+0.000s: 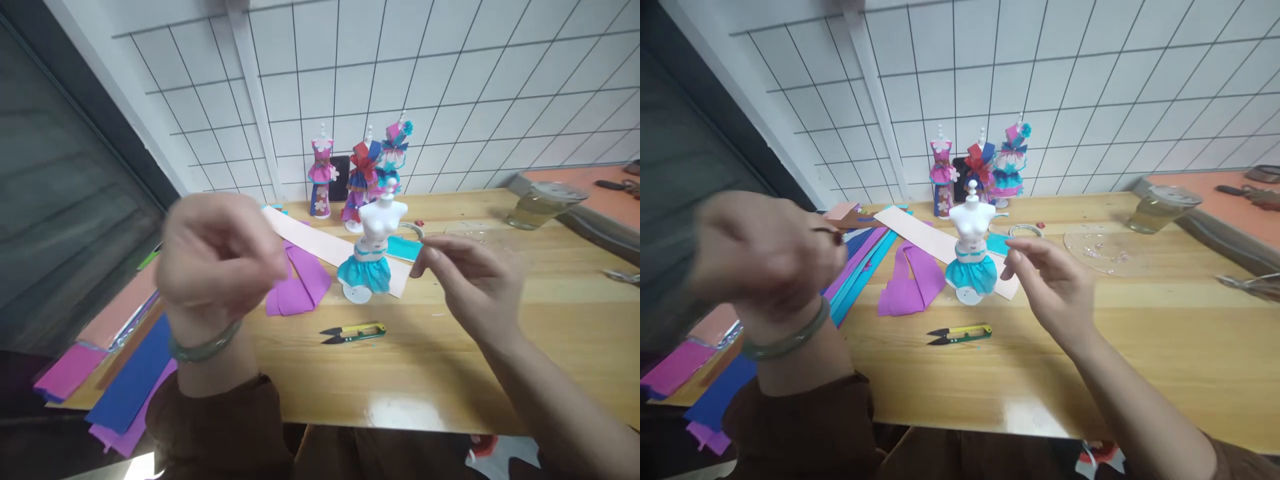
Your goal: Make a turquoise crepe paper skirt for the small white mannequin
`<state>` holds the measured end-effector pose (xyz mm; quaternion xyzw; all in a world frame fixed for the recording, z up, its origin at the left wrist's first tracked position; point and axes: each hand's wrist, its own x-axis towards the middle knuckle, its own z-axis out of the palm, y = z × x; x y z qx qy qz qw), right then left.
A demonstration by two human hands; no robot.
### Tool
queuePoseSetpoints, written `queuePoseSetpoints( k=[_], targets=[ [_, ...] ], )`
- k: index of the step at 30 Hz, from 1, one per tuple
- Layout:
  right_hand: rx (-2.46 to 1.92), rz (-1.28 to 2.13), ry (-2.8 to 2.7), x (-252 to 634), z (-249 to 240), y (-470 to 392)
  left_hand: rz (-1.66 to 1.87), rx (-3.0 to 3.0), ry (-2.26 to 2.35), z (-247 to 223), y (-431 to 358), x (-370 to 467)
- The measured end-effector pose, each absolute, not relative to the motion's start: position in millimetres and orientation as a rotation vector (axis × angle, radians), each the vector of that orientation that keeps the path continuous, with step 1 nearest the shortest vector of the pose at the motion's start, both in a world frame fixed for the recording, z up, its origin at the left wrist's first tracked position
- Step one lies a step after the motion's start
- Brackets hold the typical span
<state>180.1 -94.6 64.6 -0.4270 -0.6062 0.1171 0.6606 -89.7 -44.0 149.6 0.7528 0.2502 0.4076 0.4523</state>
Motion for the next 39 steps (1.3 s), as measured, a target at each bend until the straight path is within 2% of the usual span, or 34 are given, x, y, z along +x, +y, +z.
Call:
queuePoseSetpoints(
  k=[2,7,10,13,16,21,25,33,39],
  targets=[
    [-1.048,0.319,-1.350,188,47,-80,0.958,1.869,0.585,151,-42,-77],
    [-1.214,0.292,-1.343,203,12,-66,0.579,1.965,0.789,148,-23,-52],
    [-1.192,0.081,-1.491,203,10,-76,0.498,2.010,0.871,139,-8,-47],
    [-0.971,-0.101,-1.818,191,15,-93,0.497,2.047,0.991,125,3,-42],
    [-0.815,0.030,-2.216,171,16,-106,0.534,2.146,1.063,112,10,-36],
    [-1.022,0.276,-2.542,148,3,-107,0.361,2.241,0.867,104,12,-26],
    [-1.205,0.351,-2.646,143,-8,-101,0.379,2.238,0.794,97,11,-13],
    [-1.256,0.463,-2.578,149,-7,-97,0.523,2.107,0.786,88,6,8],
    [-1.022,0.643,-2.268,166,11,-93,0.649,2.063,0.733,81,12,11]
  ],
)
